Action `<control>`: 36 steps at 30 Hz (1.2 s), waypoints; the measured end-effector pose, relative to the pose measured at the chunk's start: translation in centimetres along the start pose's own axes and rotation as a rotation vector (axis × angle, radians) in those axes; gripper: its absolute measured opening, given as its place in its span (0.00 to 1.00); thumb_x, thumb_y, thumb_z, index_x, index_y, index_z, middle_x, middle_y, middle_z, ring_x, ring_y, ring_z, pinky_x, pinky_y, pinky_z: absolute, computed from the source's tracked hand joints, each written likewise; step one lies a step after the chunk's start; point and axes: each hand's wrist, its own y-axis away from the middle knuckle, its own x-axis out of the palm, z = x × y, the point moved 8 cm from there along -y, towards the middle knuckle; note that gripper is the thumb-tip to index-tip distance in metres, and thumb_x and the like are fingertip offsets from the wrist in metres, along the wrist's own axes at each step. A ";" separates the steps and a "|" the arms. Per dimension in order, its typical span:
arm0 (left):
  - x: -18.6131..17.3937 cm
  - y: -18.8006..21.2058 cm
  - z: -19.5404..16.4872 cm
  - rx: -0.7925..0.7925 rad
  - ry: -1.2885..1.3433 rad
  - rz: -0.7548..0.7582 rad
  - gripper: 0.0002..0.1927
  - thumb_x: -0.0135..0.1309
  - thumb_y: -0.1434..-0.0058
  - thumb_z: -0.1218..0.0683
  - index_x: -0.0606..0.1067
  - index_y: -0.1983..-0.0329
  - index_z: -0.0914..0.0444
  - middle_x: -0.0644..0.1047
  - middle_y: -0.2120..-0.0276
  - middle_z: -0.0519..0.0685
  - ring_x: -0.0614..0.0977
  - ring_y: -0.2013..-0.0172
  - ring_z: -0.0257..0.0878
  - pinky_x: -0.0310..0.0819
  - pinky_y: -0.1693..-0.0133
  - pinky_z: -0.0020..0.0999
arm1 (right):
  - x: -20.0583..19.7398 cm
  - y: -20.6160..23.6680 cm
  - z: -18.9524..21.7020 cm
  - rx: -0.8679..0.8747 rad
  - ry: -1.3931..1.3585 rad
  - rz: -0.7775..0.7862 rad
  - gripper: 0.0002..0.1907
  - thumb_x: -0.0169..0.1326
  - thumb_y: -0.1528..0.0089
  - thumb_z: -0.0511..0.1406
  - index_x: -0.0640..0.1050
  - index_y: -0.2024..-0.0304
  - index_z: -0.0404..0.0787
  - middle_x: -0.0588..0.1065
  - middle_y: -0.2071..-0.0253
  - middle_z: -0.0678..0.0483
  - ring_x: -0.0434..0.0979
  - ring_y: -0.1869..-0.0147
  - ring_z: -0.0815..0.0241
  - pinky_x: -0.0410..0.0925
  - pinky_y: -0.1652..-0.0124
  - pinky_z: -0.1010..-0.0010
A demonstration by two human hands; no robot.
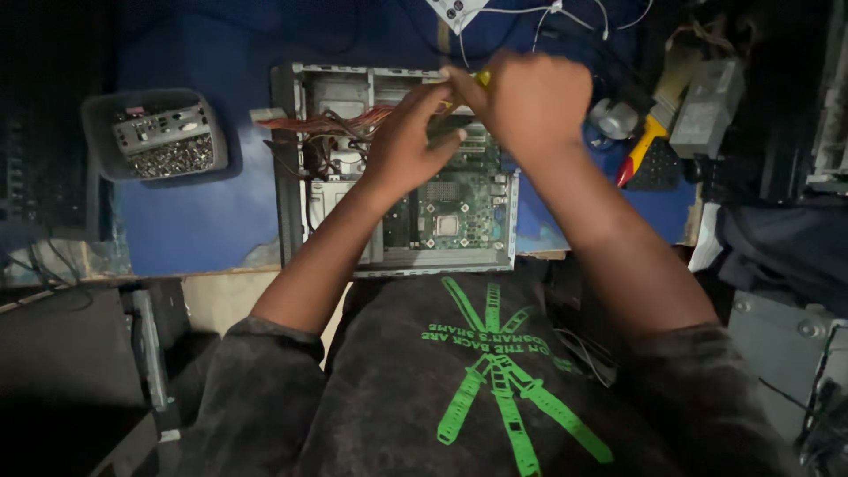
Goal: The person places a motherboard into an open computer case and secures it using a screwdriver. They align the board, insert screws at multiple mounting points, and tighten them to fix the motherboard in place.
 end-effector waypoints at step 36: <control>0.6 -1.1 -3.2 0.084 -0.117 -0.026 0.08 0.62 0.45 0.62 0.79 0.62 0.66 0.81 0.59 0.57 0.84 0.53 0.51 0.77 0.50 0.39 | -1.3 1.6 2.0 0.080 0.006 0.428 0.31 0.52 0.27 0.59 0.83 0.63 0.40 0.79 0.69 0.44 0.81 0.66 0.46 0.73 0.66 0.55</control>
